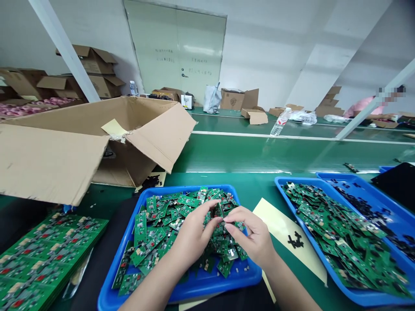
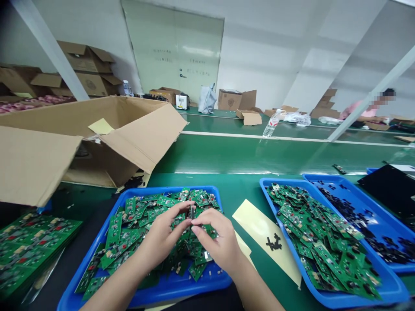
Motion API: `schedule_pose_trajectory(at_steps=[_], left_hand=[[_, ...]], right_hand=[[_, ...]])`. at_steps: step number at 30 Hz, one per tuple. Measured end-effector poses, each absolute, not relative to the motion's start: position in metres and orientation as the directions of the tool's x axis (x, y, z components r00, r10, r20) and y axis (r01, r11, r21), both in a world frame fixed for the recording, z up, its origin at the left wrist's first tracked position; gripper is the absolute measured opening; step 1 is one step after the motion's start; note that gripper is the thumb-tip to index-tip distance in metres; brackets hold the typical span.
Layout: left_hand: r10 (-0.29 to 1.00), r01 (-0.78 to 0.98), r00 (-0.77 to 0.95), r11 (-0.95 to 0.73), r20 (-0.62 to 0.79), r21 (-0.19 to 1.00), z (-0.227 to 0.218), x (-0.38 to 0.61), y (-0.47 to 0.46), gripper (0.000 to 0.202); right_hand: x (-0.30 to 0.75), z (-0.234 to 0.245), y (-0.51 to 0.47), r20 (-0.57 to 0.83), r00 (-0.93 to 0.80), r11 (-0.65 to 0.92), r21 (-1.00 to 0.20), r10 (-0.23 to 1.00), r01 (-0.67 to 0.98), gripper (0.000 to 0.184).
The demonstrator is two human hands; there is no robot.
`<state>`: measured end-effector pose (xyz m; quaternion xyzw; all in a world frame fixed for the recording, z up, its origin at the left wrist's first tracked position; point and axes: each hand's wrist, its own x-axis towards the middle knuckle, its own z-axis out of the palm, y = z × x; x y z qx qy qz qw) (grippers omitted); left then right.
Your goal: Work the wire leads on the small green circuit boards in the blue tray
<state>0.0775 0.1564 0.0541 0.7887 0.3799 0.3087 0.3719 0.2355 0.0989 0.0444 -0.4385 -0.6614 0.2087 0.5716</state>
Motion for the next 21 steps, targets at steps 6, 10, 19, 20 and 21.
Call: schedule_pose_trajectory(at_steps=[6, 10, 19, 20, 21], left_hand=[[0.829, 0.12, 0.493, -0.365, 0.263, 0.923, 0.058, 0.077, 0.153, 0.031], [0.822, 0.011, 0.521, -0.277, 0.231, 0.961, 0.06, 0.079, 0.149, 0.031], [0.815, 0.027, 0.459, -0.411, 0.354, 0.911, 0.058, 0.078, 0.149, 0.031], [0.807, 0.037, 0.455, -0.441, 0.377, 0.897, 0.058, 0.078, 0.15, 0.03], [0.796, 0.051, 0.455, -0.47, 0.398, 0.881, 0.058, 0.078, 0.15, 0.029]], right_hand=[[0.237, 0.041, 0.096, 0.503, 0.047, 0.486, -0.852, 0.863, 0.197, 0.008], [0.239, 0.04, 0.097, 0.447, 0.032, 0.439, -0.888, 0.894, 0.139, 0.007], [0.251, 0.048, 0.096, 0.397, -0.238, 0.397, -0.916, 0.886, -0.049, 0.05], [0.252, 0.047, 0.096, 0.379, -0.243, 0.376, -0.925, 0.893, -0.06, 0.048], [0.251, 0.046, 0.096, 0.358, -0.217, 0.352, -0.934, 0.908, -0.067, 0.044]])
